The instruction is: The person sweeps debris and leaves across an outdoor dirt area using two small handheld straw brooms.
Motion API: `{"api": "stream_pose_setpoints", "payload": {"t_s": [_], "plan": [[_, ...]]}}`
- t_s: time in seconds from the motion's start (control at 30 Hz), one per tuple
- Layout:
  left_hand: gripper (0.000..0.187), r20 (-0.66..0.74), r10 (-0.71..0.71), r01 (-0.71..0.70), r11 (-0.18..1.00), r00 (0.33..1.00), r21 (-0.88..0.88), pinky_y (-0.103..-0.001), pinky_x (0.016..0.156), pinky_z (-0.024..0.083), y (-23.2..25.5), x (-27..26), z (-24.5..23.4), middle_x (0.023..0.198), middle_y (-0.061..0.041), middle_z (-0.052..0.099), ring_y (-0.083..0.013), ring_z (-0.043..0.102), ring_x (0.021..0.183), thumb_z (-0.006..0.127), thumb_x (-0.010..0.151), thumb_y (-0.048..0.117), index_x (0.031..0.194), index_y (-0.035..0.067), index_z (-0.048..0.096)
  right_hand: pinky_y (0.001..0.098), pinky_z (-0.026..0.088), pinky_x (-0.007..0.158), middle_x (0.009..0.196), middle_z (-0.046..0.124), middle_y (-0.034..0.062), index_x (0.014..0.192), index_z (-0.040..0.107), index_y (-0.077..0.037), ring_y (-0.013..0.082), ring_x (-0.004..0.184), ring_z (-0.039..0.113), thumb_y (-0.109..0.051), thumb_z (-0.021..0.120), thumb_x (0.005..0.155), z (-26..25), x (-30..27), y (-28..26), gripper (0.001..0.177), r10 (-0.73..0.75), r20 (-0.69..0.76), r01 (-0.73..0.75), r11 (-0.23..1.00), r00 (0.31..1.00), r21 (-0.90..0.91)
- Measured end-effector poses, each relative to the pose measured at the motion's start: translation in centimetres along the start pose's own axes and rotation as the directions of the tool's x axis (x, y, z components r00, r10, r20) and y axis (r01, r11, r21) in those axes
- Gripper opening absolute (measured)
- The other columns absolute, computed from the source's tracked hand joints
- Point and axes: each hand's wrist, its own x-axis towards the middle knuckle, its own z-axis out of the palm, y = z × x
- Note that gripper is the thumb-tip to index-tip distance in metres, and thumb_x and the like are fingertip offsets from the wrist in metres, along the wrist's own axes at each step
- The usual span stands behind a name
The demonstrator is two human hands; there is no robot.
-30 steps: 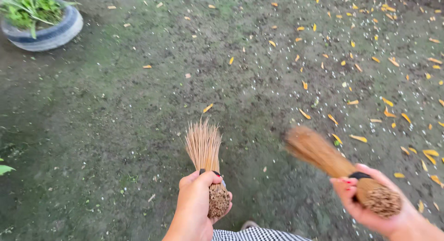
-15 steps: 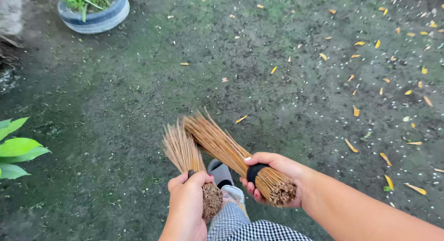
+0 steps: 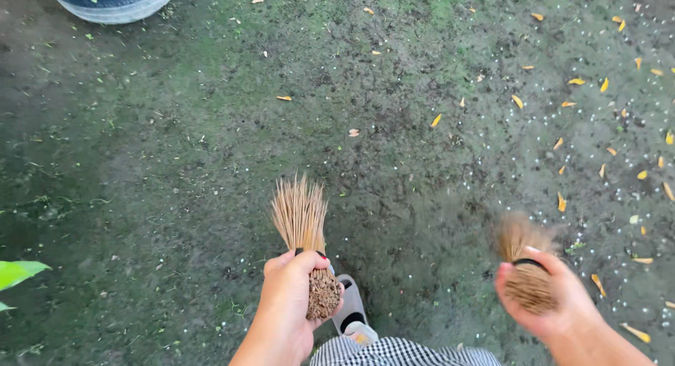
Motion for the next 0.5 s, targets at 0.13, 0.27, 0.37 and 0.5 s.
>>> {"api": "stream_pose_setpoints", "payload": {"t_s": [0.13, 0.27, 0.37, 0.5], "plan": [[0.048, 0.009, 0.018, -0.018, 0.999, 1.000, -0.029, -0.046, 0.061, 0.055, 4.1, -0.4, 0.6, 0.083, -0.010, 0.063, -0.0260, 0.066, 0.067, 0.068, 0.077, 0.018, 0.120, 0.016, 0.048, 0.0385, 0.055, 0.083, 0.104, 0.067, 0.0061, 0.110, 0.058, -0.010, 0.0228, 0.098, 0.064, -0.027, 0.069, 0.091, 6.0, 1.0, 1.6, 0.027, -0.235, 0.022, 0.230, 0.920, 0.972, -0.318], [0.057, -0.020, 0.034, -0.035, 0.998, 0.999, -0.053, -0.045, 0.062, 0.056, 7.5, 0.4, 0.0, 0.087, -0.010, 0.065, -0.0253, 0.067, 0.069, 0.070, 0.077, 0.018, 0.129, 0.018, 0.044, 0.0361, 0.059, 0.086, 0.102, 0.068, 0.0092, 0.106, 0.059, -0.004, 0.0215, 0.097, 0.067, -0.028, 0.069, 0.088, 14.0, 0.4, 2.2, 0.031, -0.073, 0.170, 0.108, 0.972, 0.983, -0.209], [0.060, -0.057, 0.056, -0.061, 0.994, 0.997, -0.090, -0.046, 0.062, 0.057, 9.9, 1.3, -0.2, 0.087, -0.010, 0.064, -0.0264, 0.067, 0.069, 0.068, 0.077, 0.016, 0.131, 0.018, 0.043, 0.0364, 0.060, 0.078, 0.091, 0.066, 0.0146, 0.102, 0.058, 0.006, 0.0252, 0.087, 0.066, -0.023, 0.073, 0.086, 21.6, 1.3, 4.6, 0.037, 0.224, 0.312, -0.147, 0.957, 0.923, -0.250], [0.060, -0.107, 0.083, -0.101, 0.978, 0.991, -0.184, -0.045, 0.061, 0.056, 13.9, 3.8, -0.6, 0.087, -0.010, 0.064, -0.0267, 0.067, 0.068, 0.068, 0.077, 0.016, 0.131, 0.017, 0.042, 0.0366, 0.060, 0.075, 0.091, 0.065, 0.0135, 0.102, 0.059, 0.006, 0.0254, 0.083, 0.066, -0.030, 0.067, 0.079, 32.8, 3.2, 10.5, 0.043, 0.316, 0.253, -0.144, 0.838, 0.914, -0.526]]}}
